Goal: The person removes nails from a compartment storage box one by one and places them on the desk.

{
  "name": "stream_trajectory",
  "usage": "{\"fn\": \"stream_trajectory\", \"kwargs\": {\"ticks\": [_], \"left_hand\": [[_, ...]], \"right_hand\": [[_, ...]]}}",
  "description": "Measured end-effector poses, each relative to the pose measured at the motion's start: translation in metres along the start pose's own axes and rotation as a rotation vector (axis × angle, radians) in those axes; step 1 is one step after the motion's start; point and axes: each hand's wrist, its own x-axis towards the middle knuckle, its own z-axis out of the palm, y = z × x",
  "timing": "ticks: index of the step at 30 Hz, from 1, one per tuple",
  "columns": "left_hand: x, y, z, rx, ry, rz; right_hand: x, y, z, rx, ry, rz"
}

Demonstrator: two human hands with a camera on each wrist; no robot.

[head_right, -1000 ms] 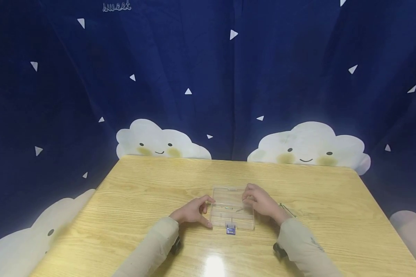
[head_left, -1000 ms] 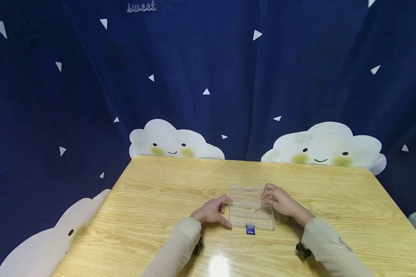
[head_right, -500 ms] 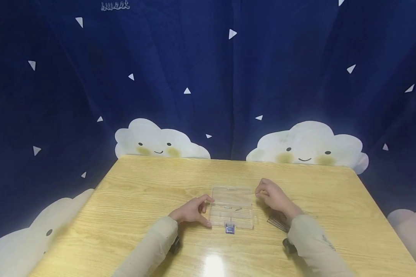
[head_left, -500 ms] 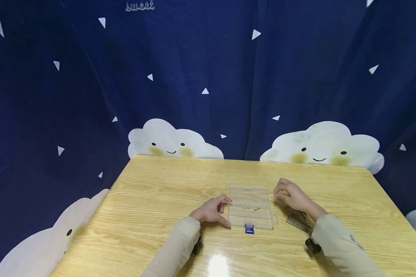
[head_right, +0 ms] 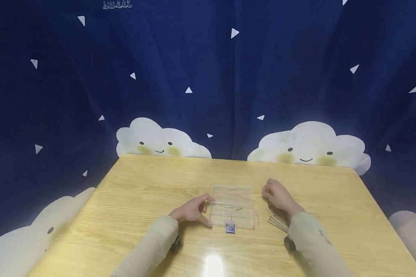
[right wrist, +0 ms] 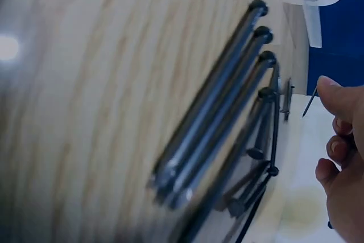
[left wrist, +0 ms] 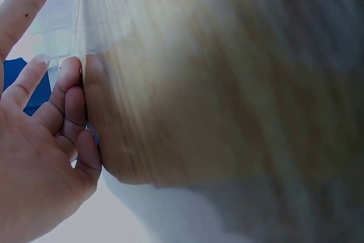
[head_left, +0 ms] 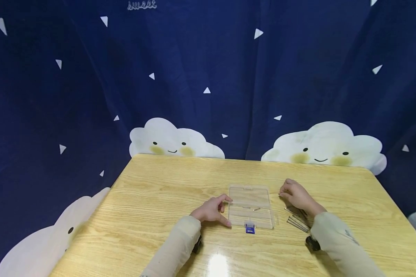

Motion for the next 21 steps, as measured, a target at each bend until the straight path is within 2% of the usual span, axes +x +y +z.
{"fn": "stream_trajectory", "kwargs": {"ticks": [11,21], "left_hand": [[-0.0022,0.0044,-0.0004,0.01,-0.009,0.02],[-0.0021,0.003,-0.0011,0.009,-0.004,0.012]], "right_hand": [[0.005,0.0027,0.009,-0.07,-0.026,0.043],[0.0,0.0059,0.0042,0.013,0.051,0.078]]}}
